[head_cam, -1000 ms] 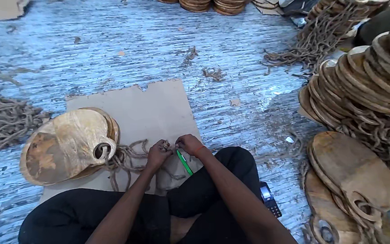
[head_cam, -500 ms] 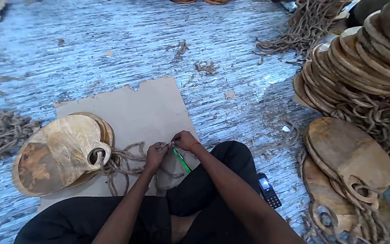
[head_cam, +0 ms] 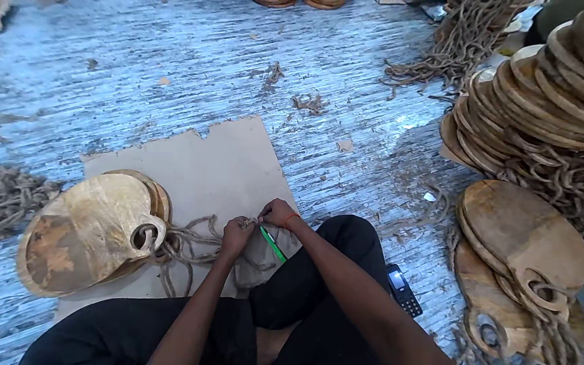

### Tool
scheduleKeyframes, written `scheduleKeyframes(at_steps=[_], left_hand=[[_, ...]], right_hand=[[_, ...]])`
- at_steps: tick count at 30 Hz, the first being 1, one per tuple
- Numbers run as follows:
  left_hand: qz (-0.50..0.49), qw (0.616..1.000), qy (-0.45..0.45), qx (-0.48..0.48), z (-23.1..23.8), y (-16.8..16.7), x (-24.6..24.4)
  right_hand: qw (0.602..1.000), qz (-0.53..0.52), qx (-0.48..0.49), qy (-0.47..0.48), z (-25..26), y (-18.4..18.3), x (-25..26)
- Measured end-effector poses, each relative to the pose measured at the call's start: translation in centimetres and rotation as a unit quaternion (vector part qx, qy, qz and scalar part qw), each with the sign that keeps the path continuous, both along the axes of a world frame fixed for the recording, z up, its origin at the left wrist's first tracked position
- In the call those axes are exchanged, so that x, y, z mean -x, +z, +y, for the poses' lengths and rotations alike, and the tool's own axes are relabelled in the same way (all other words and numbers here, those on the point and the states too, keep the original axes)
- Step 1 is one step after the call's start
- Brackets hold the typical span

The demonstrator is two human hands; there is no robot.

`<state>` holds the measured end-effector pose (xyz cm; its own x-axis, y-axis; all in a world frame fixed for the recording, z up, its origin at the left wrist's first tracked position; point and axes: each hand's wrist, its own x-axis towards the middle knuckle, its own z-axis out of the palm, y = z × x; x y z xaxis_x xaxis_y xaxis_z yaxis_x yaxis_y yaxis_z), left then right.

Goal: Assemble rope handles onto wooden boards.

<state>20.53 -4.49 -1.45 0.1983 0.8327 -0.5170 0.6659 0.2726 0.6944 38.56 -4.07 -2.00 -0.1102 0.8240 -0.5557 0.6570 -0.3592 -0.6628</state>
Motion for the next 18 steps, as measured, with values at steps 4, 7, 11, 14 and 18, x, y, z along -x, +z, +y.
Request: scheduleKeyframes(at_steps=[4,7,11,14,18], left_hand=[[0.009,1.000,-0.010,0.001,-0.5,0.4,-0.3],[0.032,0.999,-0.007,-0.030,-0.8,0.7,-0.8],[0.035,0.993,0.009,-0.110,-1.2,-0.5,-1.3],[0.044,0.994,-0.008,-0.103,-1.0,-0.4,-1.0],[0.025,0.994,-0.041,-0.103,-1.2,-0.1,-0.4]], right_hand=[[0.998,-0.036,0.055,0.021,0.1,1.1,0.1],[0.997,-0.050,0.061,0.014,0.3,1.6,0.5],[0.999,-0.038,0.026,-0.011,0.7,0.7,0.6],[0.999,-0.035,0.023,-0.012,0.6,0.2,0.5],[0.995,-0.063,0.068,0.045,1.0,1.4,0.4]])
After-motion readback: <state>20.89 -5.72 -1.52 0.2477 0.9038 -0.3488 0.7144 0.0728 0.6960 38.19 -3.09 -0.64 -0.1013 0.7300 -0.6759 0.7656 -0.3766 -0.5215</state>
